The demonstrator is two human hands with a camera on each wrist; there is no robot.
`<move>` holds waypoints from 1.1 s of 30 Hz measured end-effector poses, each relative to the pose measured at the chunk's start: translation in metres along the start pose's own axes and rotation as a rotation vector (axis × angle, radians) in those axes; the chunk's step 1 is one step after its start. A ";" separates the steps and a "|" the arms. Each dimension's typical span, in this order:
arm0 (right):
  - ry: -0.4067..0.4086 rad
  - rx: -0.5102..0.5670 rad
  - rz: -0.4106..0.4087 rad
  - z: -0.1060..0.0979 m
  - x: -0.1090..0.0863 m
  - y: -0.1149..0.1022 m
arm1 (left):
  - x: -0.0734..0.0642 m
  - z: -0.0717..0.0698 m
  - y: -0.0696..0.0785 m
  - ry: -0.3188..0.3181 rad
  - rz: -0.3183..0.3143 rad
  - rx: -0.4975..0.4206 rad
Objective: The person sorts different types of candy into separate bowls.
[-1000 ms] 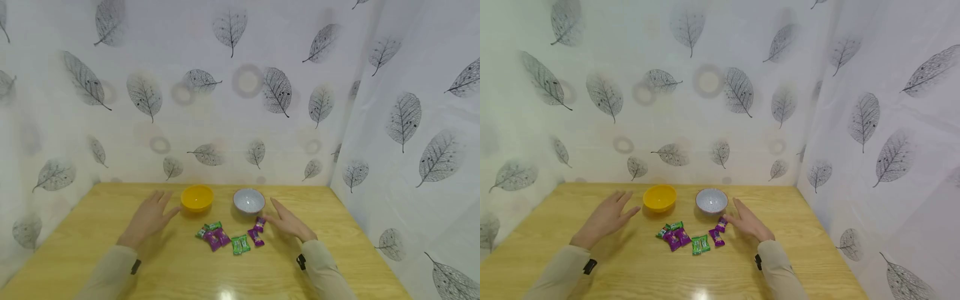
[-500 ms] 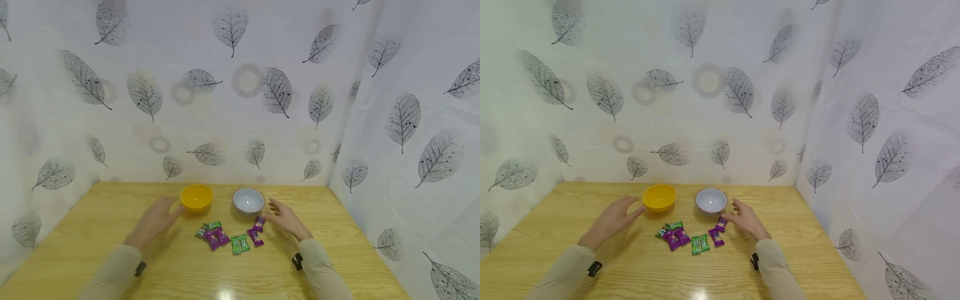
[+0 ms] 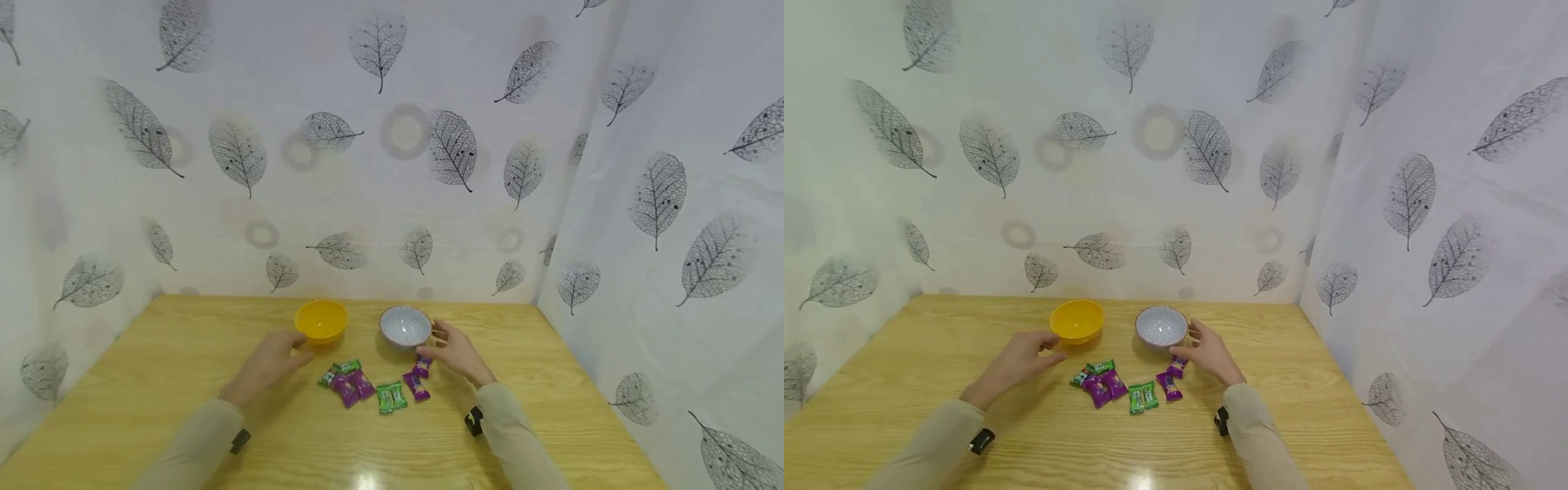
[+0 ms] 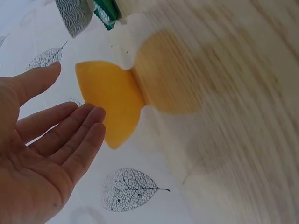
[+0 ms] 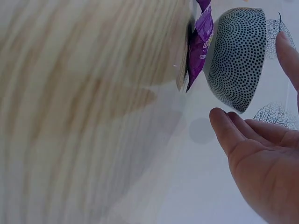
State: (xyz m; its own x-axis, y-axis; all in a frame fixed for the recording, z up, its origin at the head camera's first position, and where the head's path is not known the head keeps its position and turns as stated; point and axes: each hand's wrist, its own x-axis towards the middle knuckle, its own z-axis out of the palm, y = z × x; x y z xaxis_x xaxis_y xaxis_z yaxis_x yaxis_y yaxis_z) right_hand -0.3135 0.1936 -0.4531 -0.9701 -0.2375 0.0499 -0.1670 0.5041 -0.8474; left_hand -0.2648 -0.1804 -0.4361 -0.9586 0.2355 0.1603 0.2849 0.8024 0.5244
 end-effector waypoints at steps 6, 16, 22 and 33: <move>-0.019 0.087 0.002 0.001 0.009 0.004 | 0.003 0.007 0.003 -0.014 0.019 -0.002; -0.091 0.156 -0.022 0.002 0.027 0.012 | 0.005 0.012 0.007 -0.046 0.034 -0.051; -0.101 0.051 -0.007 0.005 0.034 0.008 | 0.006 0.012 0.008 -0.054 0.042 -0.036; -0.132 0.090 0.011 0.007 0.040 0.010 | 0.006 0.014 0.009 -0.057 0.047 -0.062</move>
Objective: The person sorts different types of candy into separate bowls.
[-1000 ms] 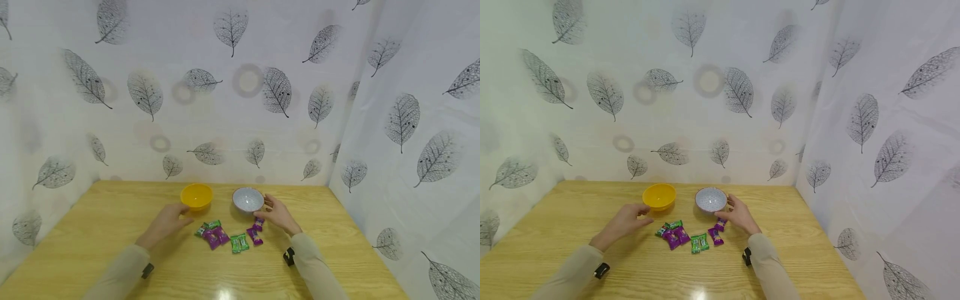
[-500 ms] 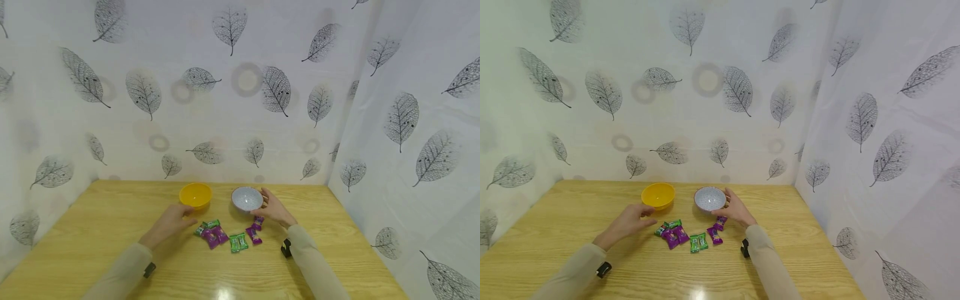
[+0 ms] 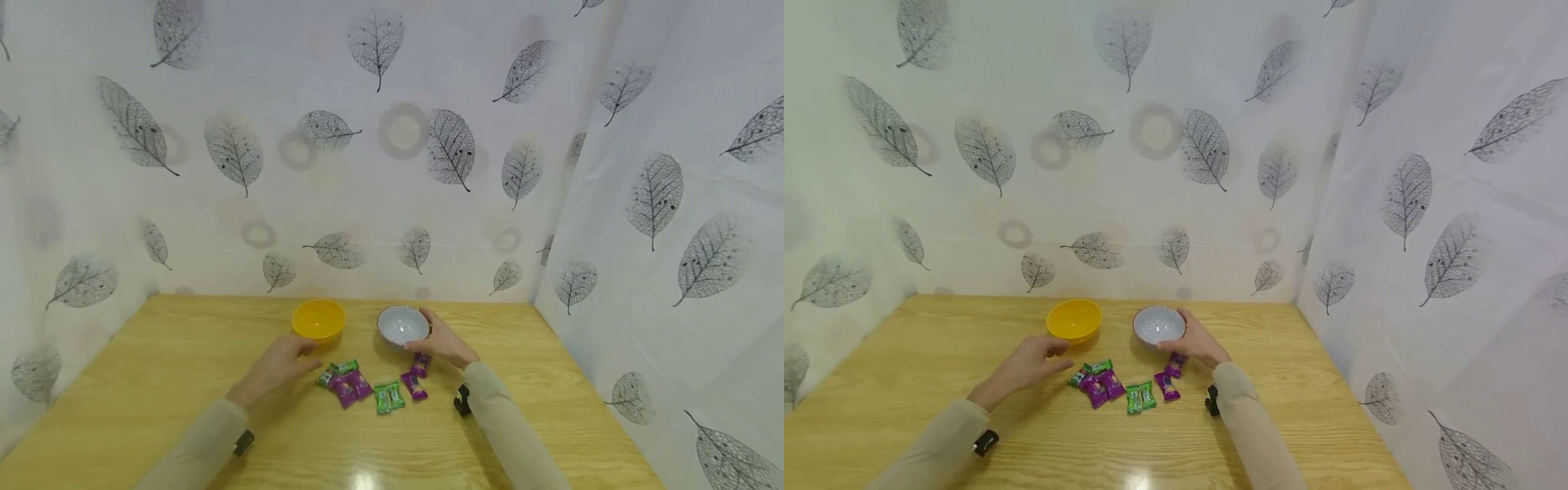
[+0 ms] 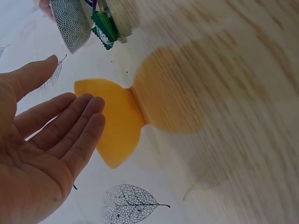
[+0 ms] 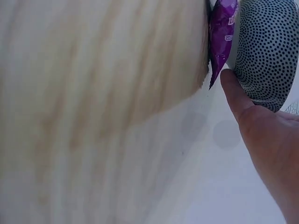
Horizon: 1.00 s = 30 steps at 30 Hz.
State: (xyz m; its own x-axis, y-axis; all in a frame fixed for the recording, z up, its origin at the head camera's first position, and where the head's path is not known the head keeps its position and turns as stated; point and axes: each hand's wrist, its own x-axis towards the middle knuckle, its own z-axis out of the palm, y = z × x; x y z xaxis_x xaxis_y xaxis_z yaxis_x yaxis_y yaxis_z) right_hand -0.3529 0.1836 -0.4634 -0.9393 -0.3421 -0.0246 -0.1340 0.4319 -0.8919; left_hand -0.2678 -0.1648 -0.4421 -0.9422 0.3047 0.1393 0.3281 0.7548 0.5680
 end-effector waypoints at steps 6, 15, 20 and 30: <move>-0.057 0.115 -0.009 -0.005 0.000 0.005 | -0.001 -0.002 0.001 0.005 0.010 -0.009; -0.121 0.101 -0.036 -0.006 -0.001 0.005 | 0.001 0.003 -0.002 -0.042 0.018 -0.040; -0.111 0.104 -0.029 -0.006 -0.001 0.005 | 0.002 0.004 -0.002 -0.059 0.039 -0.043; -0.148 0.385 0.024 -0.011 -0.002 0.013 | 0.002 0.003 0.003 -0.056 0.030 -0.050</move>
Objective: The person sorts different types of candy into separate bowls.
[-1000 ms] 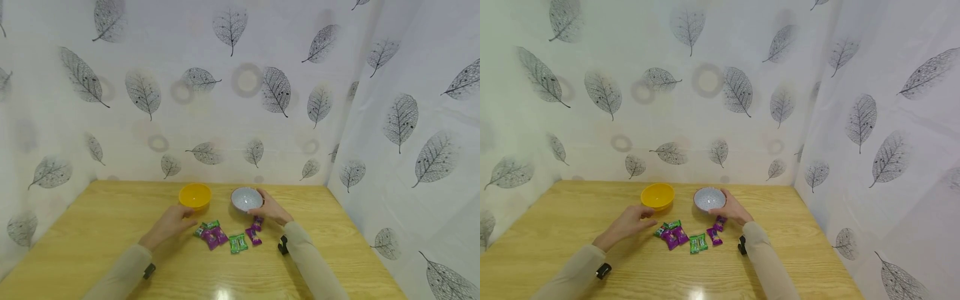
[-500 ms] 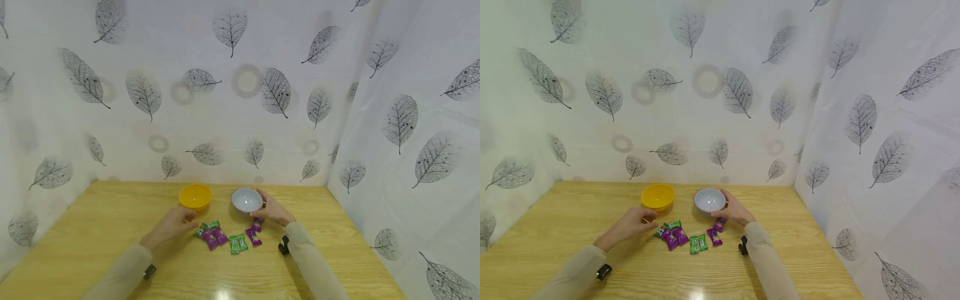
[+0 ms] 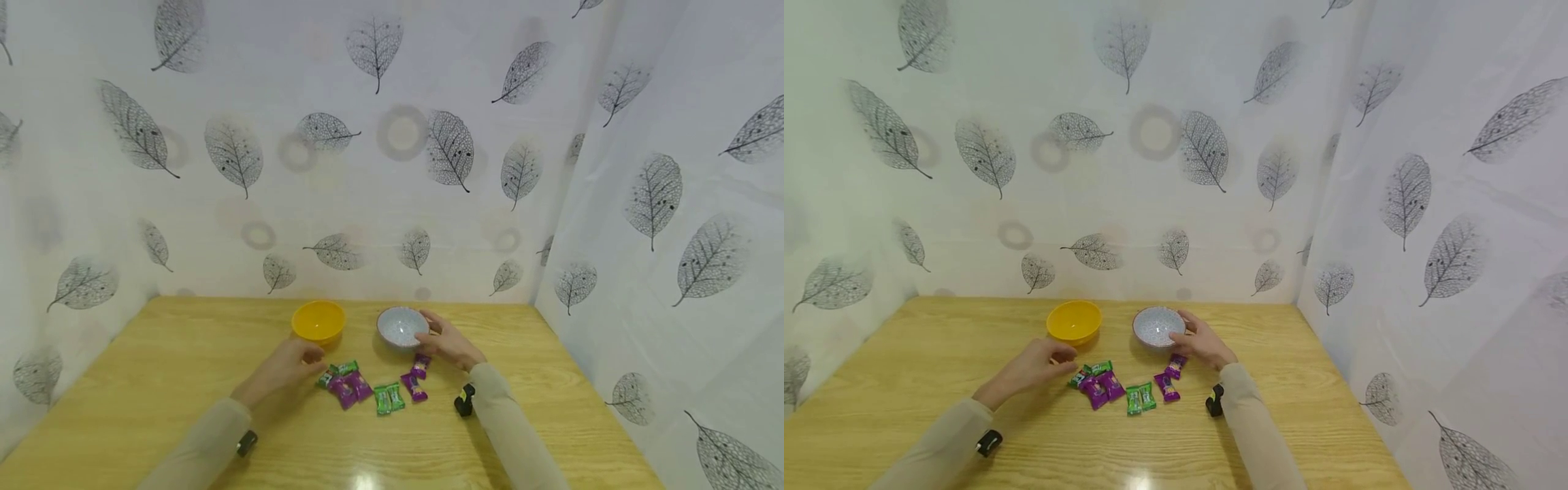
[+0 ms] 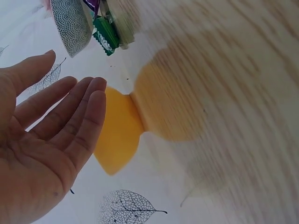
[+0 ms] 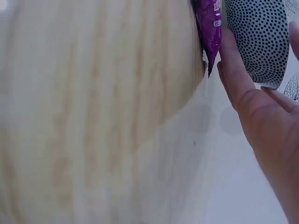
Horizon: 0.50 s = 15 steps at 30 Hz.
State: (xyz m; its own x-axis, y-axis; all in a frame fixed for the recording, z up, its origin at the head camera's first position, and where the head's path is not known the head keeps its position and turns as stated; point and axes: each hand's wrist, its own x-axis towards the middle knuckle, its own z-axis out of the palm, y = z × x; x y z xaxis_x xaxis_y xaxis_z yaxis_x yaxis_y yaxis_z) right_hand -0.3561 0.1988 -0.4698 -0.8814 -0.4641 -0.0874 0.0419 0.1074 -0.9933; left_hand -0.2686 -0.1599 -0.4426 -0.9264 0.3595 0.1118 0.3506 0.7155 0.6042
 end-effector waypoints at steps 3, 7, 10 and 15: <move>-0.013 0.122 0.000 -0.003 0.000 0.002 | -0.001 -0.001 0.001 0.005 -0.009 -0.007; 0.023 0.172 0.023 -0.004 -0.003 0.001 | -0.002 -0.002 -0.001 0.005 0.008 -0.016; 0.054 0.157 0.037 -0.004 -0.004 -0.001 | -0.002 -0.001 -0.003 0.004 0.016 -0.021; 0.057 0.158 0.039 -0.003 -0.004 -0.003 | -0.002 0.000 -0.004 -0.011 -0.005 -0.033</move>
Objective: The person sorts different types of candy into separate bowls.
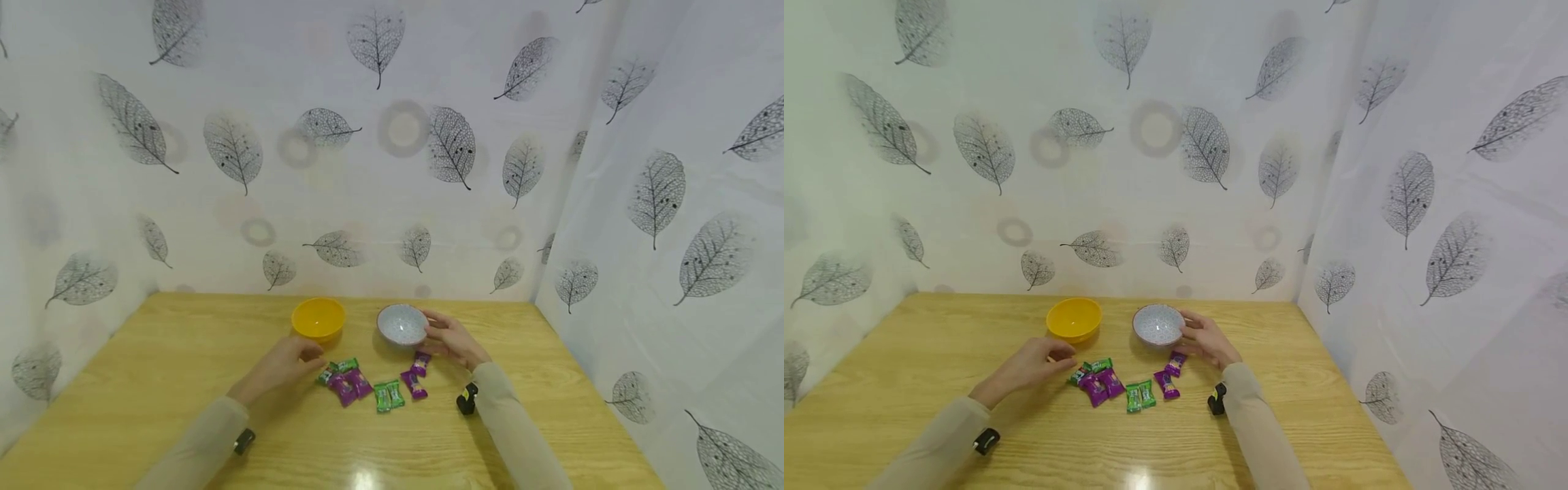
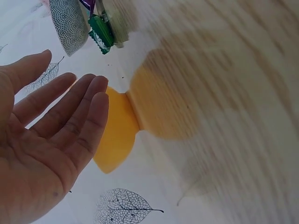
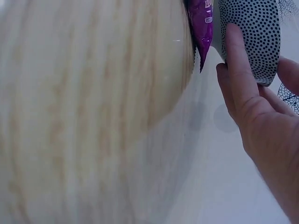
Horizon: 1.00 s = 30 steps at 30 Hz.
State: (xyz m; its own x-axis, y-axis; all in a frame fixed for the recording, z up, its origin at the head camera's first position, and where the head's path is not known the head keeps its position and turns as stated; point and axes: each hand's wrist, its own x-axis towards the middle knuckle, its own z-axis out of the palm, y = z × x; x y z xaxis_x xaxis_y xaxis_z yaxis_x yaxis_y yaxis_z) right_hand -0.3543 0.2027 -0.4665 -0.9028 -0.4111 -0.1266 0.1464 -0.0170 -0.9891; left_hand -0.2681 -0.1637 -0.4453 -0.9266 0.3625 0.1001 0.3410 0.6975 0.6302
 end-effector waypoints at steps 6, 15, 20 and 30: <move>-0.005 0.009 0.008 0.001 -0.001 -0.002 | 0.000 0.000 0.001 -0.029 -0.013 -0.021; -0.040 0.003 -0.038 -0.001 -0.002 0.002 | 0.002 0.004 -0.001 -0.056 0.009 -0.031; -0.033 0.005 -0.024 0.001 -0.002 0.002 | 0.004 0.006 0.000 -0.080 0.055 -0.007; -0.001 -0.001 0.014 0.002 0.000 -0.001 | 0.008 0.012 0.004 -0.088 0.009 0.031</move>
State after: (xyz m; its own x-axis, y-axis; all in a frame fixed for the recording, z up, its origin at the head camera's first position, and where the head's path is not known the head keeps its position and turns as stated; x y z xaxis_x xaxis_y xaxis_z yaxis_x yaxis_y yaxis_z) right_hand -0.3537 0.2011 -0.4656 -0.9002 -0.4125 -0.1398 0.1583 -0.0108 -0.9873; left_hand -0.2727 -0.1505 -0.4517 -0.9063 0.4210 0.0367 0.3554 0.7124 0.6052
